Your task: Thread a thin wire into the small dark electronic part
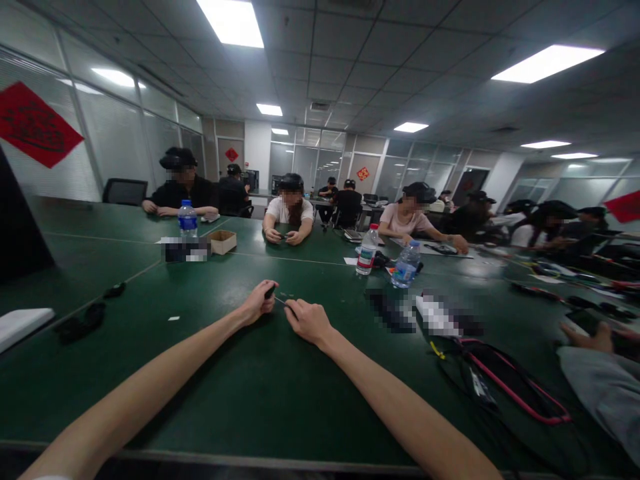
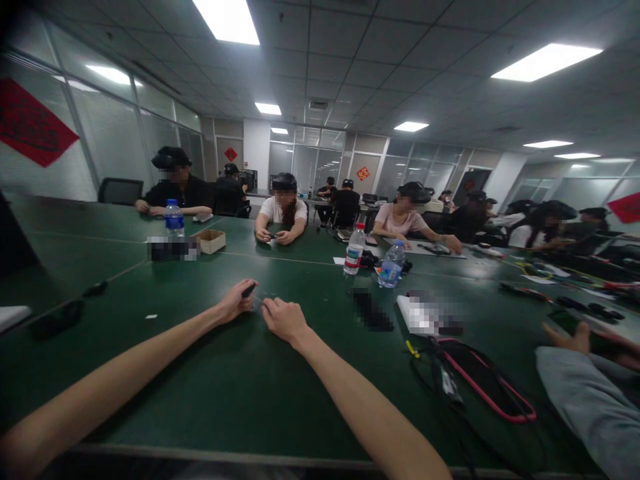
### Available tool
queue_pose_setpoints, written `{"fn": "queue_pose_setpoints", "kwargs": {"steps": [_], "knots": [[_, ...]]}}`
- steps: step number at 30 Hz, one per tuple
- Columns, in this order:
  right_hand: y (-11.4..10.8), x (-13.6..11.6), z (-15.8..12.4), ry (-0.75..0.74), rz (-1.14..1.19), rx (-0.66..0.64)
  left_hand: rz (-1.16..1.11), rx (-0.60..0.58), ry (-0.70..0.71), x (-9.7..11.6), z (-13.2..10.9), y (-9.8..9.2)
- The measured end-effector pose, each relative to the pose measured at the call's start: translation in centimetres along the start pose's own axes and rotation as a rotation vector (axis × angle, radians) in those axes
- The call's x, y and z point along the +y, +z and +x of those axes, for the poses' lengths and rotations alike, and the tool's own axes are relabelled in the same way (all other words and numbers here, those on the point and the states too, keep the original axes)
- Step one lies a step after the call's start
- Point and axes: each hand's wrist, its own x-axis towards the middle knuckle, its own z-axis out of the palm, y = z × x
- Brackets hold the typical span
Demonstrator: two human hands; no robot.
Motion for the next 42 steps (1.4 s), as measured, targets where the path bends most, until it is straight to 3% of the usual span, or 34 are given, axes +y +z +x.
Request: {"fn": "queue_pose_setpoints", "kwargs": {"steps": [10,19,36,42], "knots": [[-0.3,0.0,-0.1,0.019,-0.009,-0.031,0.108,0.037,0.049,-0.3,-0.1,0.4],[-0.2,-0.7,-0.3,0.068,-0.043,-0.052,0.117,0.018,0.033,-0.4,0.5,0.0],[0.5,-1.2,-0.2,0.115,-0.082,-0.054,0.096,0.056,-0.021,0.5,0.0,0.9],[1.0,1.8,0.3,0.352,0.003,-0.072,0.057,0.025,-0.013,0.2,0.0,0.3]]}}
